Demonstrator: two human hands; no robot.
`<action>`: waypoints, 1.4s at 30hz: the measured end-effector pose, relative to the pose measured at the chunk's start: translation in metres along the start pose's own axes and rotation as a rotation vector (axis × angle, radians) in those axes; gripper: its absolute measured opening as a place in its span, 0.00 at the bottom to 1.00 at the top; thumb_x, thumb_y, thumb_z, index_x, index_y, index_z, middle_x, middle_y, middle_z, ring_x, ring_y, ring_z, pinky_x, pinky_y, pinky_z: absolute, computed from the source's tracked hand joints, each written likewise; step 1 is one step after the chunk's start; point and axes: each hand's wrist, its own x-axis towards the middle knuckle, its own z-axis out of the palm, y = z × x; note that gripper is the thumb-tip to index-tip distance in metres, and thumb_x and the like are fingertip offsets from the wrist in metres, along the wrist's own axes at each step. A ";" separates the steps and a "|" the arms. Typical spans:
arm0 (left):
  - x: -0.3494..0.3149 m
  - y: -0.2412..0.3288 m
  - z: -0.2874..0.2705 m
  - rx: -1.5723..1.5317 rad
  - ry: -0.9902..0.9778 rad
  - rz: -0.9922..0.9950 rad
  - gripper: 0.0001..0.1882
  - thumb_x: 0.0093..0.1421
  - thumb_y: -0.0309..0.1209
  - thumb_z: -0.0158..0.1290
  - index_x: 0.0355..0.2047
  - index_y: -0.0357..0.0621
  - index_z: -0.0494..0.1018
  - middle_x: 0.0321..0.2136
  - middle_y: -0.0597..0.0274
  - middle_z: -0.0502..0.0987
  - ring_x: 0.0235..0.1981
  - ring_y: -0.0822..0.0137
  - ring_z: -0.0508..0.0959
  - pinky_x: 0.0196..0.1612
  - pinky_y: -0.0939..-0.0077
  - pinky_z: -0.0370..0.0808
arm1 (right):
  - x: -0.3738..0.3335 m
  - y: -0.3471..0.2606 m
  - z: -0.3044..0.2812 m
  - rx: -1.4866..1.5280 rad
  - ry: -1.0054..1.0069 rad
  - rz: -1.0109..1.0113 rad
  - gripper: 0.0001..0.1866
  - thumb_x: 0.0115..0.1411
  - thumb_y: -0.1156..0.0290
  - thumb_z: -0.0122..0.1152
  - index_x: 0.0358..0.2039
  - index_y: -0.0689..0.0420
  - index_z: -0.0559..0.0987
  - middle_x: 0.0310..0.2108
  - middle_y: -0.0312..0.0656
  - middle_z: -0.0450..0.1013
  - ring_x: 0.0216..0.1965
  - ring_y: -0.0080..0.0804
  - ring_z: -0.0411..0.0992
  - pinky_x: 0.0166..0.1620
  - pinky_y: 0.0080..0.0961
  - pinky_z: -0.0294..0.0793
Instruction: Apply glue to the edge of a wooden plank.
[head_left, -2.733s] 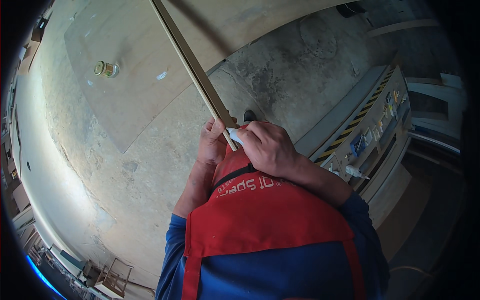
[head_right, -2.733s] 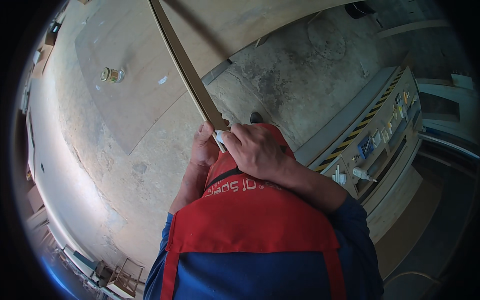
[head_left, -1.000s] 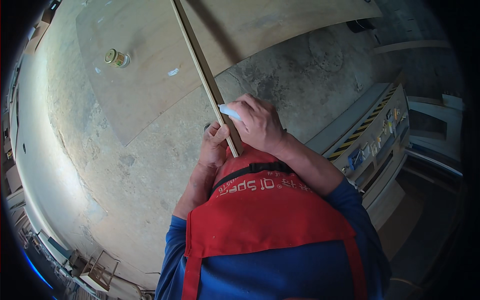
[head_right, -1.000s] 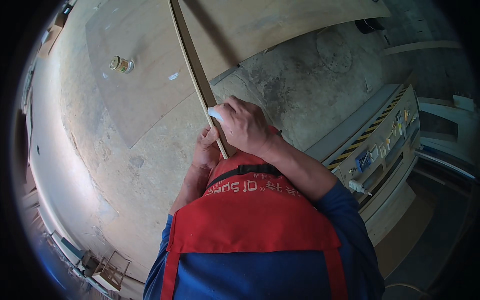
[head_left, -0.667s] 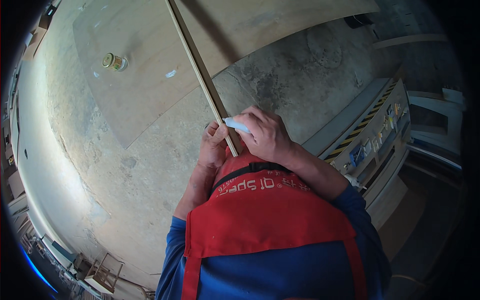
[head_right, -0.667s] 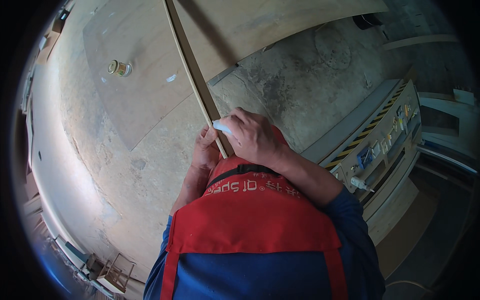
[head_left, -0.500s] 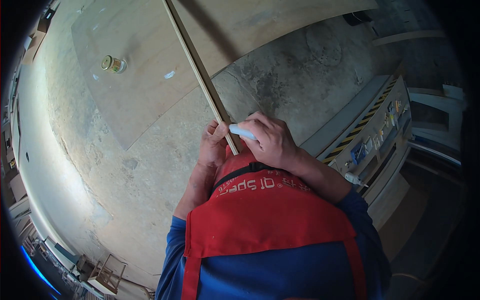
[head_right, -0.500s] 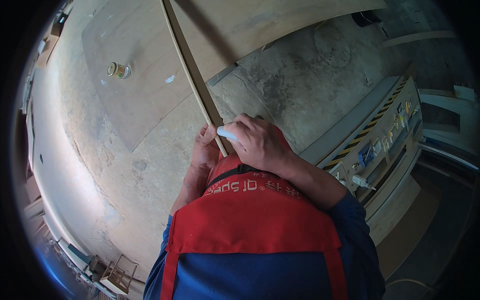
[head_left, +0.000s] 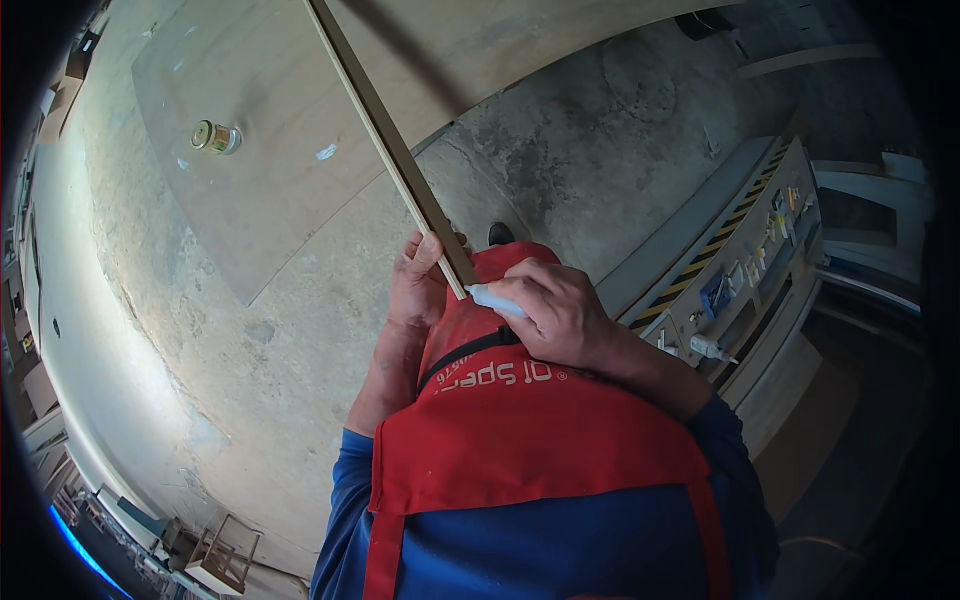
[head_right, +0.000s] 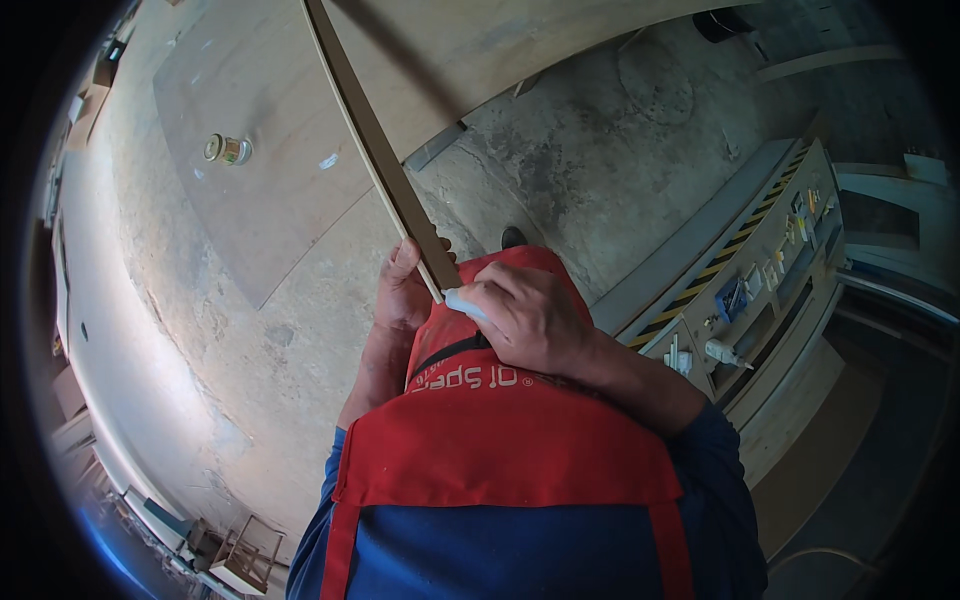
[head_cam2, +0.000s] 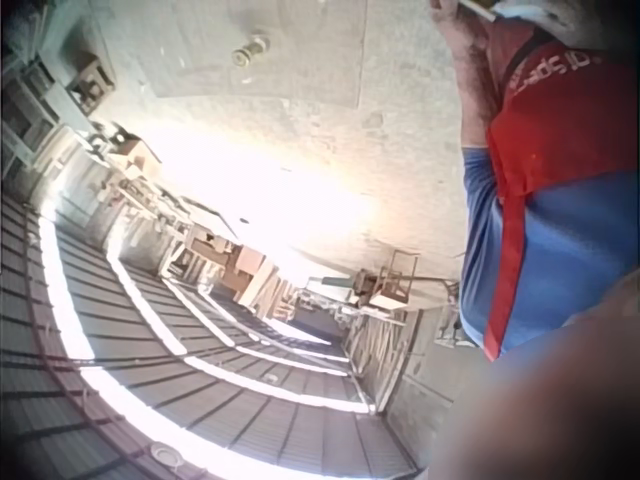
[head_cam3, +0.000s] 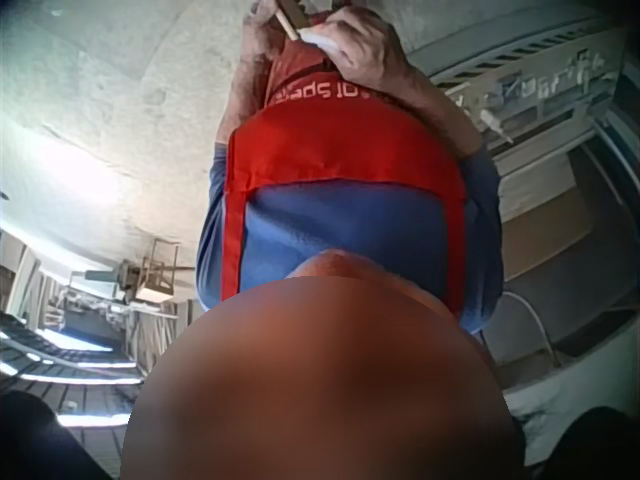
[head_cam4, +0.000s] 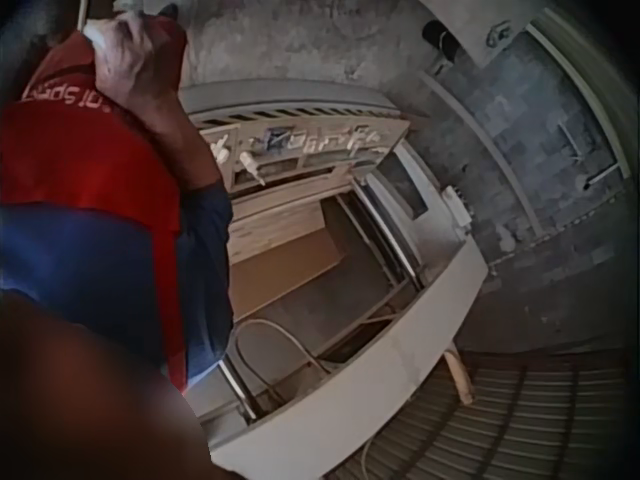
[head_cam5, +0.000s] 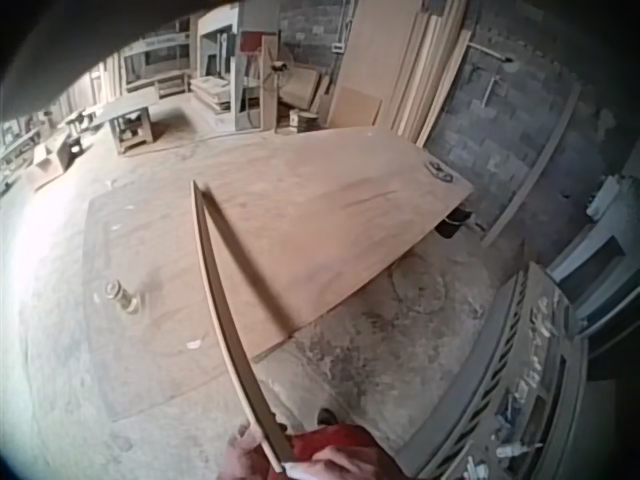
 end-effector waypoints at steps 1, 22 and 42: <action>0.000 0.000 0.001 0.004 0.006 0.004 0.29 0.65 0.48 0.67 0.56 0.40 0.75 0.45 0.50 0.83 0.42 0.55 0.86 0.47 0.57 0.86 | -0.001 -0.001 -0.001 -0.003 0.001 -0.001 0.14 0.57 0.78 0.71 0.44 0.59 0.80 0.36 0.43 0.75 0.33 0.41 0.80 0.36 0.36 0.80; -0.021 0.031 -0.033 -0.038 -0.056 -0.025 0.32 0.65 0.49 0.66 0.60 0.40 0.74 0.47 0.50 0.84 0.45 0.56 0.85 0.49 0.57 0.85 | -0.006 0.018 0.019 0.941 0.221 0.579 0.13 0.65 0.73 0.72 0.48 0.60 0.80 0.43 0.37 0.80 0.42 0.23 0.78 0.45 0.22 0.77; -0.045 0.121 -0.129 -0.093 -0.002 -0.031 0.41 0.64 0.54 0.63 0.65 0.35 0.69 0.46 0.45 0.82 0.39 0.54 0.85 0.42 0.59 0.85 | 0.125 0.092 0.072 1.108 0.242 0.642 0.21 0.64 0.83 0.67 0.57 0.60 0.77 0.48 0.38 0.78 0.49 0.27 0.78 0.54 0.30 0.80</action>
